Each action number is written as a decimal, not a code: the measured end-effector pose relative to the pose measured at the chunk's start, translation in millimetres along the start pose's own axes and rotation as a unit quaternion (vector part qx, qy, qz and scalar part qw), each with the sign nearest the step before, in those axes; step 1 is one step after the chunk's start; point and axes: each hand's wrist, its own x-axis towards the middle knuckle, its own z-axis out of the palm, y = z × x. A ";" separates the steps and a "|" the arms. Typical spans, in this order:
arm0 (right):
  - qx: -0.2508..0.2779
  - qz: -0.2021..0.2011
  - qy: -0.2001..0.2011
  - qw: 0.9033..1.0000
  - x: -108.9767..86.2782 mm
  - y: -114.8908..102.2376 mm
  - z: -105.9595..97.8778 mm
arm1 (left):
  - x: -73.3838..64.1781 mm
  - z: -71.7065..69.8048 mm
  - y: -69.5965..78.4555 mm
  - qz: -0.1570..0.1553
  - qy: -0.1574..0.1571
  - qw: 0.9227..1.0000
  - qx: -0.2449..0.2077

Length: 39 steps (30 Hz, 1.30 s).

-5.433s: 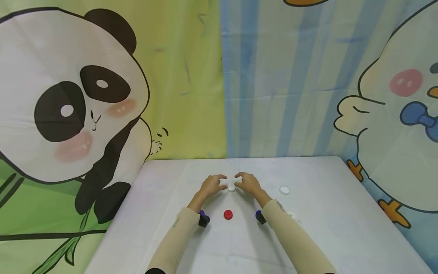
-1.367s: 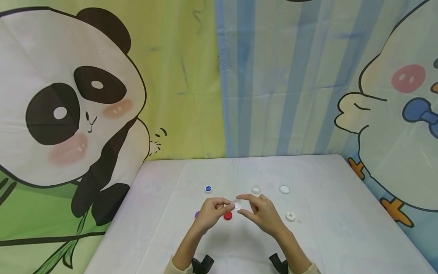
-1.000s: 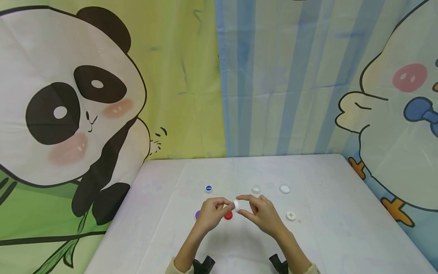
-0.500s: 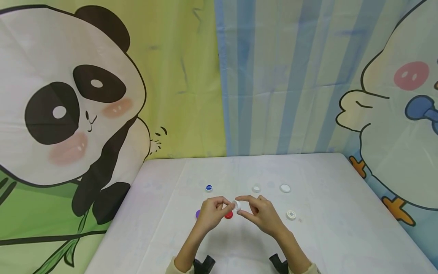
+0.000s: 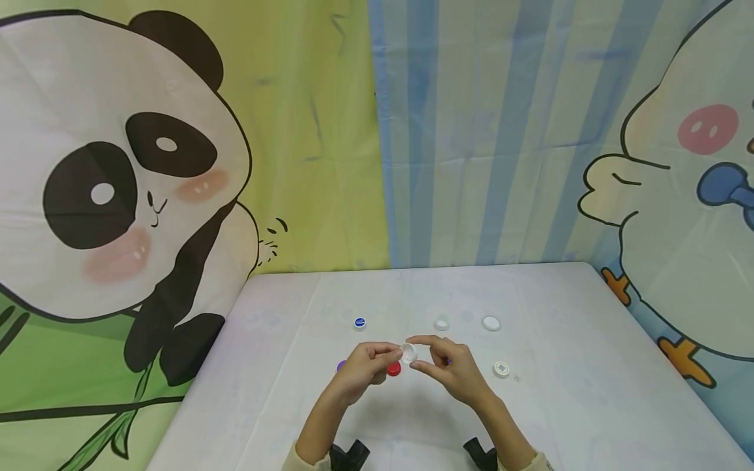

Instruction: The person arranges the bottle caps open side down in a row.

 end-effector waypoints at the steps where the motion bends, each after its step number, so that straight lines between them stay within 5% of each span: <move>1: 0.007 0.000 -0.001 1.000 0.9 -3.8 -1.4 | -0.2 -0.3 0.1 -0.003 -0.004 1.000 -0.007; 6: 0.025 0.006 -0.005 1.000 1.4 -8.7 -3.6 | -1.1 -0.2 2.2 0.001 -0.001 1.000 -0.005; 10: 0.022 0.004 -0.002 1.000 -2.7 7.7 1.5 | -3.6 3.4 7.3 0.024 0.042 0.997 0.063; 17: -0.077 -0.006 0.004 0.997 -8.7 28.4 6.0 | -2.8 7.7 5.1 0.037 0.103 0.984 0.144; 39: -0.142 -0.032 0.021 0.989 -12.9 31.8 7.9 | 0.8 8.9 -4.9 0.036 0.121 0.980 0.155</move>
